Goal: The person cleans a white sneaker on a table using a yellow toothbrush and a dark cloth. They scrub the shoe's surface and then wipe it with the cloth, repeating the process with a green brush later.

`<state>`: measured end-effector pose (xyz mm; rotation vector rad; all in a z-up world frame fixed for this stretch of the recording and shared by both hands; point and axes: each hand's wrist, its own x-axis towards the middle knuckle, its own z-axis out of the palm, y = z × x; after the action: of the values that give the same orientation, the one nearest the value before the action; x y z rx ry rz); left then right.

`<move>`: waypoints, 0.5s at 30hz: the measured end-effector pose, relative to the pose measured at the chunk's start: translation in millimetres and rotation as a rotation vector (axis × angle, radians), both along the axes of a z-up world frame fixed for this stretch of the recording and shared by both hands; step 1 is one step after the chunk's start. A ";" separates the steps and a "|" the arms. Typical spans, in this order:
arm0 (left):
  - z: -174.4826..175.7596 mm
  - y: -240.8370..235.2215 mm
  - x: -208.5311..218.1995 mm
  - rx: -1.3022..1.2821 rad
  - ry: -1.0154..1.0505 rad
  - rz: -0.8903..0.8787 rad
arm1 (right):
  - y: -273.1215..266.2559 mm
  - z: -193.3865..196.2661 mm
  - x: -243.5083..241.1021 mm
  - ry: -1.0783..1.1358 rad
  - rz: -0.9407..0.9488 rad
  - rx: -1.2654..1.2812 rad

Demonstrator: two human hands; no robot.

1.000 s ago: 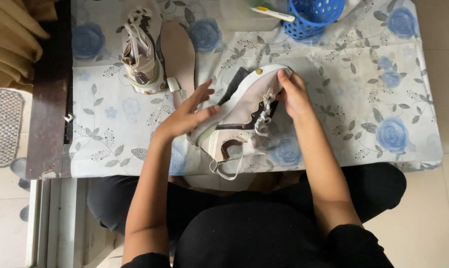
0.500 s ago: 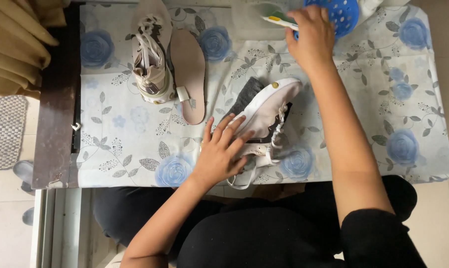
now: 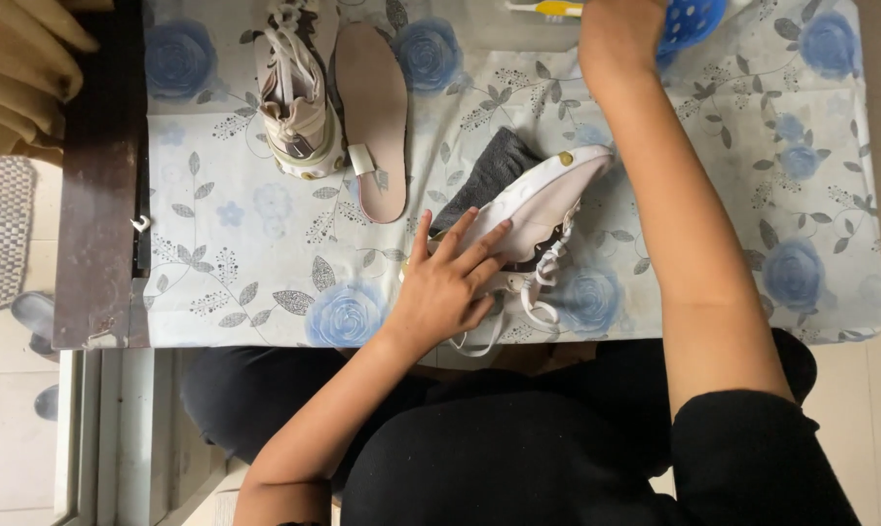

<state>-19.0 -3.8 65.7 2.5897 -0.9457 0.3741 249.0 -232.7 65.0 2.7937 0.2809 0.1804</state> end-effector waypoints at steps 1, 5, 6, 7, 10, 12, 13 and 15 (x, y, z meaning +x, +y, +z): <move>-0.2 -0.2 0.5 -0.009 -0.002 0.010 | -0.7 1.0 -1.1 -0.004 0.010 0.056; 4.1 1.1 1.7 -0.029 0.008 0.004 | -1.1 19.5 -18.8 -0.025 0.010 0.166; 5.5 2.7 2.9 -0.030 0.014 0.008 | 4.4 30.7 -31.1 0.103 -0.020 0.350; 7.0 4.5 4.2 -0.032 0.019 0.012 | 10.1 41.9 -43.5 0.231 -0.048 0.535; 4.4 10.3 7.0 -0.095 0.021 0.043 | -1.2 30.4 -43.2 0.111 0.039 0.549; 5.7 9.7 6.7 -0.095 0.034 0.047 | -2.4 27.3 -40.9 0.173 -0.023 0.548; 6.2 9.3 6.4 -0.095 0.054 0.046 | -4.0 24.8 -40.8 0.240 -0.092 0.547; 7.1 8.9 5.2 -0.091 0.049 0.040 | -2.5 23.3 -32.7 0.243 -0.068 0.573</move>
<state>-13.8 5.2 72.9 2.5261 -0.8416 0.3539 216.3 -235.2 88.3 3.3945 0.2145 -0.1182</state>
